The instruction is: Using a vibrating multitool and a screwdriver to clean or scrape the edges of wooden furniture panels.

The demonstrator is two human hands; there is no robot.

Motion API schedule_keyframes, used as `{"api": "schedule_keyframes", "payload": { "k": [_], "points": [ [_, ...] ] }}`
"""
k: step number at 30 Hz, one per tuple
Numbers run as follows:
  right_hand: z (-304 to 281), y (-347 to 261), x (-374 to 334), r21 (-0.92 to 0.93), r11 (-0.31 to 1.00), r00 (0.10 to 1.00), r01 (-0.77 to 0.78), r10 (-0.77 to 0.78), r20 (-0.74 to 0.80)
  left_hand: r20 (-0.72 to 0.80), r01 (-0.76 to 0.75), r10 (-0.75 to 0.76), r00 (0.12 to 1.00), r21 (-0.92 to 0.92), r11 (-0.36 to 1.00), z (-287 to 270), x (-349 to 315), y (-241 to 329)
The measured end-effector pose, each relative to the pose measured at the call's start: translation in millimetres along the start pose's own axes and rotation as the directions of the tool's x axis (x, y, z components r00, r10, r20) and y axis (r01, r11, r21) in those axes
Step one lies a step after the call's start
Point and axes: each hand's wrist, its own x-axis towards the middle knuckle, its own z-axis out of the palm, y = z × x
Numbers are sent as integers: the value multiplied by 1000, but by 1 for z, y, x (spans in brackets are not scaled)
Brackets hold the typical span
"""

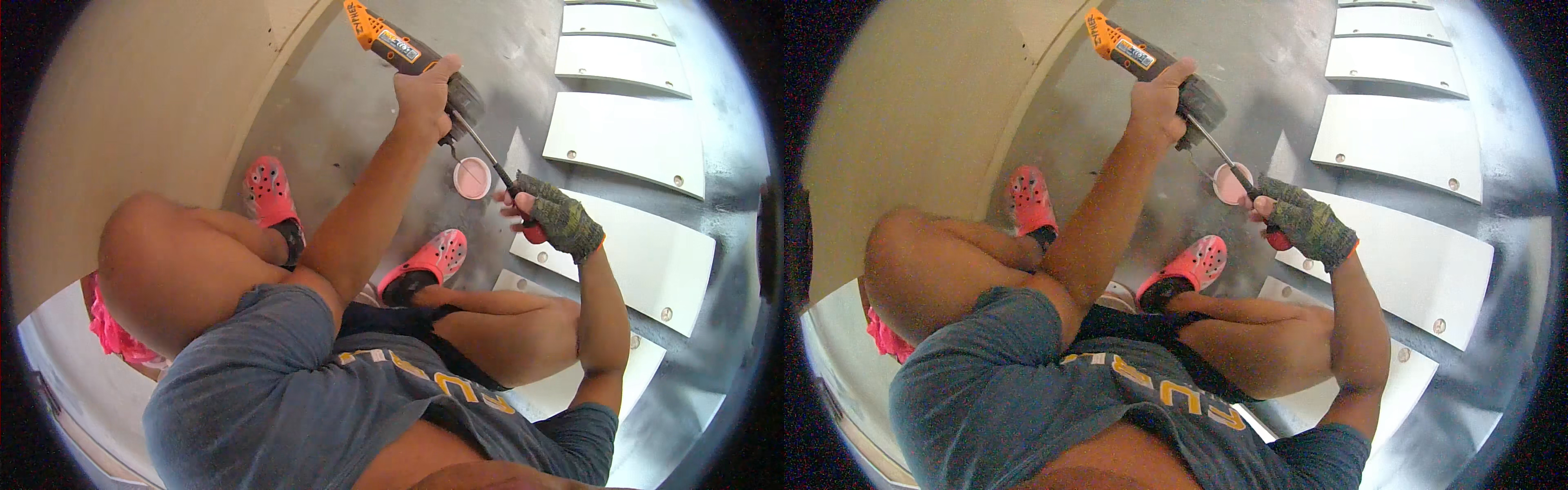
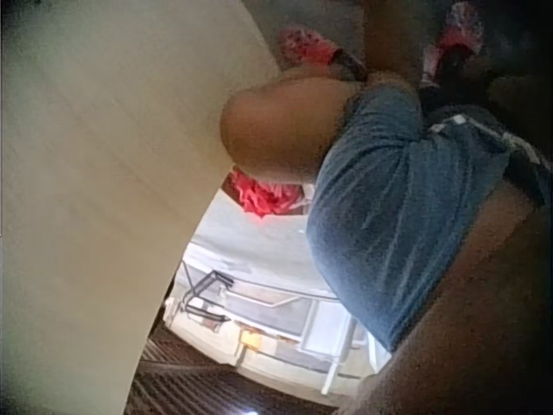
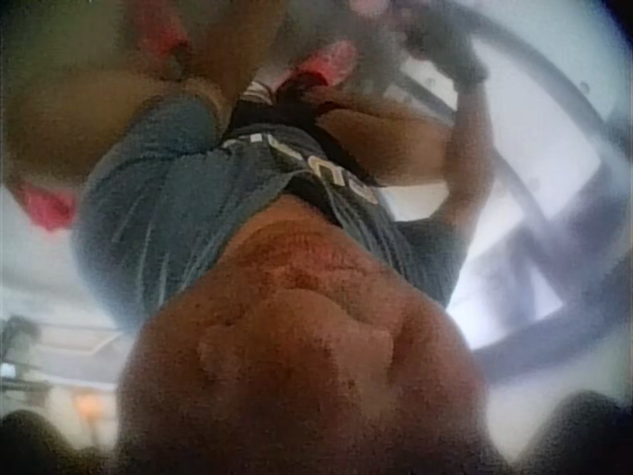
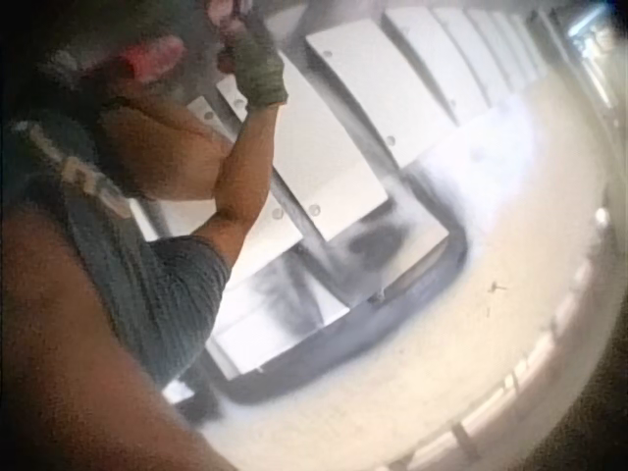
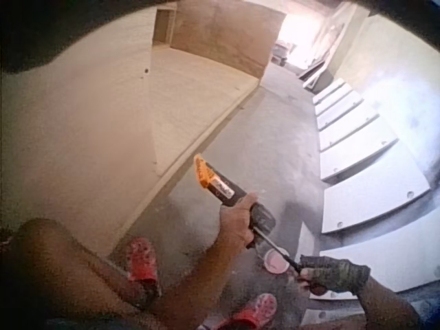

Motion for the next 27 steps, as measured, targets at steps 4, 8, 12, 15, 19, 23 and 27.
{"api": "schedule_keyframes", "payload": {
  "k": [4,8,12,15,19,23,27],
  "points": [
    [4,6,5,102,993,988,-54,39,149,88,-96,94,992,21,995,7,-5,5],
    [32,19,21,-867,475,706,151,-665,-241,59,-311,306,950,88,946,3,-2,8],
    [26,-8,5,-676,720,814,158,-483,-323,115,-255,246,962,67,965,17,-16,15],
    [2,9,10,-645,742,895,183,-398,-204,117,-286,284,952,3,958,24,-29,23],
    [1,-2,5,303,953,982,29,-83,167,187,-260,279,942,-119,958,25,-27,28],
    [1,8,7,175,985,992,-4,-18,123,320,-206,255,912,-178,962,27,-21,26],
    [24,26,27,-655,749,853,102,-404,-330,176,-396,395,902,-29,918,32,-29,23]
  ]
}}
